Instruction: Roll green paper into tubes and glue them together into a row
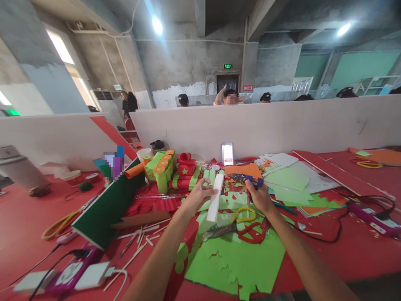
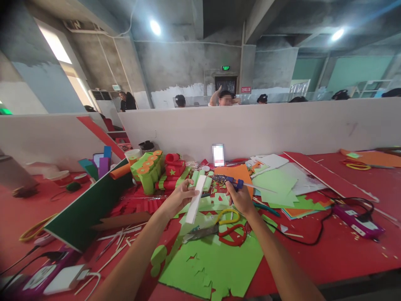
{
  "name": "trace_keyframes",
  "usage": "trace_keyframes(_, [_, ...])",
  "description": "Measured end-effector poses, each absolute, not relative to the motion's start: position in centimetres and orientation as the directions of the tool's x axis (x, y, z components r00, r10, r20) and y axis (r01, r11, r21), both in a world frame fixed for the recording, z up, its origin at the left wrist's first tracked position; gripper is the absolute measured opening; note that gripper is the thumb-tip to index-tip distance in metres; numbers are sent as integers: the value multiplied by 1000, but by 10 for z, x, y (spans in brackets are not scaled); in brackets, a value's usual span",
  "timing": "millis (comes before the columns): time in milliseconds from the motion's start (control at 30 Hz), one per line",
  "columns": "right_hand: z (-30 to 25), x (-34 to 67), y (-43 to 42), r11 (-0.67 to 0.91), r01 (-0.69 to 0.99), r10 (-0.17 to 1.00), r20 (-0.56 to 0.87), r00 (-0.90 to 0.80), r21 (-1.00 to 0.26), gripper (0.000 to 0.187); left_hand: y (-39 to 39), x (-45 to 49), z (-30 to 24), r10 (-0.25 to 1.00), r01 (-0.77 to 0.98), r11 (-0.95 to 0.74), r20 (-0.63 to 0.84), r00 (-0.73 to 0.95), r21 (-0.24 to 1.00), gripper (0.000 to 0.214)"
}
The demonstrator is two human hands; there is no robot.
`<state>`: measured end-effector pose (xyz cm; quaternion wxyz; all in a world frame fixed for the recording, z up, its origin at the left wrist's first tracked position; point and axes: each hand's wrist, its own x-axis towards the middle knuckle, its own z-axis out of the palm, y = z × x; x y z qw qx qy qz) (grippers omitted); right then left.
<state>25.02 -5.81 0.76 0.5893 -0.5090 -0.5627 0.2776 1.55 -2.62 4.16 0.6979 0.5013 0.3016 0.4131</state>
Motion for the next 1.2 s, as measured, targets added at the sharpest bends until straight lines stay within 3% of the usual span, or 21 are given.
trace_keyframes(533, [5, 251, -58, 293, 293, 920, 352, 173, -910, 57, -22, 13, 39, 881, -272, 160, -13, 473, 949, 54])
trace_keyframes(867, [6, 251, -62, 272, 209, 959, 281, 17, -939, 50, -20, 12, 38, 903, -314, 176, -26, 429, 933, 54])
trace_keyframes(1200, [7, 249, -60, 357, 274, 909, 399, 117, -893, 46, -17, 14, 32, 892, -296, 168, -17, 453, 940, 55])
